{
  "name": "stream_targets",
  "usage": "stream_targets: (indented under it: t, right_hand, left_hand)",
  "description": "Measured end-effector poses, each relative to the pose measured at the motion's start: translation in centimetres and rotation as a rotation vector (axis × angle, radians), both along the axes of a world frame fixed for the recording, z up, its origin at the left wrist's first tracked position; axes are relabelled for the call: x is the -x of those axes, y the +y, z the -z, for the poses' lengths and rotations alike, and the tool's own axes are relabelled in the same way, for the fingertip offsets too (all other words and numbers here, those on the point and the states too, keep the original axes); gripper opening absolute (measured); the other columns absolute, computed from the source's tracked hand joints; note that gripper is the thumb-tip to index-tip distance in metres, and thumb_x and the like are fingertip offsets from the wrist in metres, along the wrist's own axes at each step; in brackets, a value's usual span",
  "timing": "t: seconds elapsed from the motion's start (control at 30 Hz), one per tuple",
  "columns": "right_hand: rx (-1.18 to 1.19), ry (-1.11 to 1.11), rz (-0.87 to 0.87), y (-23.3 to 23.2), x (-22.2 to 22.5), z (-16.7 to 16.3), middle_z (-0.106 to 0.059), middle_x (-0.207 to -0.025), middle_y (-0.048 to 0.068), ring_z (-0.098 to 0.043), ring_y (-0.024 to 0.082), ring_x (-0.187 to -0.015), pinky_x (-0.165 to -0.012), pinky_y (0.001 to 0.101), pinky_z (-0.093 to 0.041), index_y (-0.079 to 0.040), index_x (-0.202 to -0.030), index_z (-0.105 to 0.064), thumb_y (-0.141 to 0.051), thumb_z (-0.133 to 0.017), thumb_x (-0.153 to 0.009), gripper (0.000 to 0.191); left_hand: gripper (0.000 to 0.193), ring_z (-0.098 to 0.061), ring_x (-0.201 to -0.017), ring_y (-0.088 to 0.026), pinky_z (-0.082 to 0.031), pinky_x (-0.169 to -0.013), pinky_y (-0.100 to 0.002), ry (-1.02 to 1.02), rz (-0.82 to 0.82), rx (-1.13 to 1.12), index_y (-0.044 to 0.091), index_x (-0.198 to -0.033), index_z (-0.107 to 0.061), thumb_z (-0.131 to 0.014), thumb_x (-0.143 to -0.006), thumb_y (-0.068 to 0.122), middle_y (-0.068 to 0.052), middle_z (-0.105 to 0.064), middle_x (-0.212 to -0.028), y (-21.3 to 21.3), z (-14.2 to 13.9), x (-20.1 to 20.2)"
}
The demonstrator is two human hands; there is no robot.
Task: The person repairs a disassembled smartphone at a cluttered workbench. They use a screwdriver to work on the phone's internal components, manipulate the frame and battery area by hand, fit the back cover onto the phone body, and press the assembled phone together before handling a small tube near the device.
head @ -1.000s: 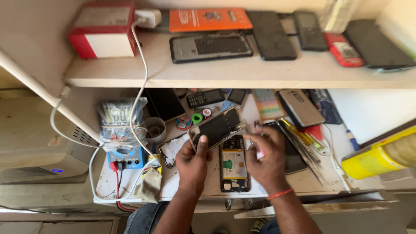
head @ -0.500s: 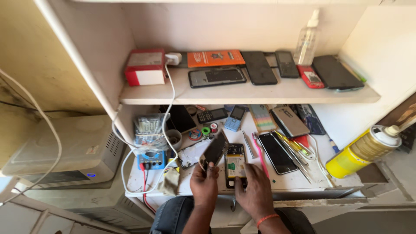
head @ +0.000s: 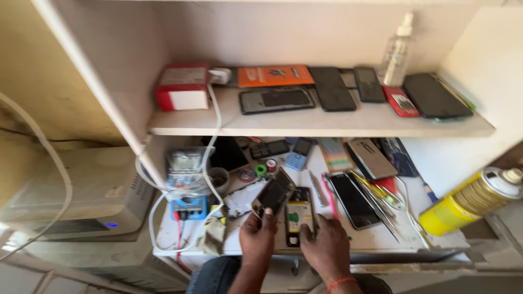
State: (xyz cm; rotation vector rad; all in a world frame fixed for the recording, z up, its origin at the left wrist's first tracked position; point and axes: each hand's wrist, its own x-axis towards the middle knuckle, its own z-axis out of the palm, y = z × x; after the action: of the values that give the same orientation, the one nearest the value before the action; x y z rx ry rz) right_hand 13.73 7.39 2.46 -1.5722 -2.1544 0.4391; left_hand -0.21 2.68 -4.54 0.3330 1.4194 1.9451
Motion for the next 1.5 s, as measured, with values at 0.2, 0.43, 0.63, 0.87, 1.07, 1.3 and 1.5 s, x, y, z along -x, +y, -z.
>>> stream_targets:
  t: [0.2,0.43,0.63,0.87,1.07,1.3,1.5]
  right_hand:
    - [0.26,0.073,0.017,0.6,0.0,-1.9,-0.076,-0.09,0.011,-0.072,0.031,-0.089,-0.081,0.0423,-0.057,-0.009,-0.093,-0.076,-0.038,-0.068,-0.086,0.031]
    - [0.314,0.08,0.007,0.5,0.2,-1.8,-0.076,-0.092,0.01,-0.074,0.027,-0.088,-0.082,0.039,-0.058,-0.009,-0.1,-0.075,-0.038,-0.071,-0.086,0.033]
    - [0.335,0.185,0.036,0.9,0.3,-1.0,-0.077,-0.095,0.007,-0.076,0.023,-0.087,-0.081,0.0362,-0.058,-0.006,-0.105,-0.073,-0.038,-0.074,-0.086,0.037]
    - [0.458,0.542,0.027,1.6,0.5,0.3,-0.078,-0.089,0.008,-0.074,0.013,-0.081,-0.072,0.0286,-0.057,0.001,-0.113,-0.066,-0.028,-0.076,-0.087,0.04]
    - [0.513,0.612,0.023,2.1,0.3,1.1,-0.076,-0.08,0.007,-0.067,0.01,-0.072,-0.066,0.026,-0.052,-0.004,-0.113,-0.066,-0.026,-0.077,-0.086,0.037]
    - [0.495,0.54,-0.021,2.3,0.4,1.0,-0.064,-0.064,0.001,-0.053,0.008,-0.057,-0.054,0.0274,-0.044,0.0,-0.085,-0.074,-0.024,-0.078,-0.087,0.024]
    - [0.612,0.665,0.048,2.3,-0.1,0.6,-0.061,-0.064,0.002,-0.049,0.011,-0.053,-0.046,0.0296,-0.039,0.0,-0.087,-0.072,-0.02,-0.075,-0.088,0.02]
  left_hand:
    - [0.029,-0.065,-0.069,-0.01,-0.056,-0.068,-0.029,-0.06,0.069,0.159,-0.002,-0.101,-0.072,-0.066,-0.096,0.026,-0.004,-0.071,-0.076,-0.8,-2.3,0.3]
    - [0.025,-0.062,-0.069,-0.01,-0.056,-0.068,-0.029,-0.053,0.1,0.126,-0.003,-0.099,-0.067,-0.065,-0.099,0.022,-0.004,-0.069,-0.078,-0.6,-1.9,-0.2]
    - [0.023,-0.06,-0.068,-0.009,-0.052,-0.064,-0.028,0.01,0.082,0.181,-0.002,-0.096,-0.068,-0.065,-0.099,0.021,-0.004,-0.07,-0.077,-0.6,-2.3,-0.4]
    - [0.02,-0.06,-0.068,-0.008,-0.051,-0.063,-0.027,0.018,0.046,0.093,0.0,-0.098,-0.07,-0.065,-0.098,0.019,-0.003,-0.071,-0.079,-0.4,-1.8,-0.8]
    - [0.022,-0.06,-0.069,-0.01,-0.051,-0.064,-0.027,-0.063,0.036,0.011,-0.003,-0.099,-0.067,-0.064,-0.1,0.019,-0.005,-0.07,-0.081,-0.1,-1.0,-0.8]
    - [0.022,-0.063,-0.071,-0.01,-0.054,-0.067,-0.027,-0.061,0.026,0.061,-0.002,-0.1,-0.067,-0.063,-0.1,0.019,-0.006,-0.071,-0.082,-0.2,-0.9,-0.7]
    - [0.023,-0.066,-0.072,-0.011,-0.057,-0.069,-0.027,-0.053,-0.011,0.047,-0.003,-0.1,-0.067,-0.062,-0.1,0.019,-0.007,-0.071,-0.082,-0.2,-1.0,-0.7]
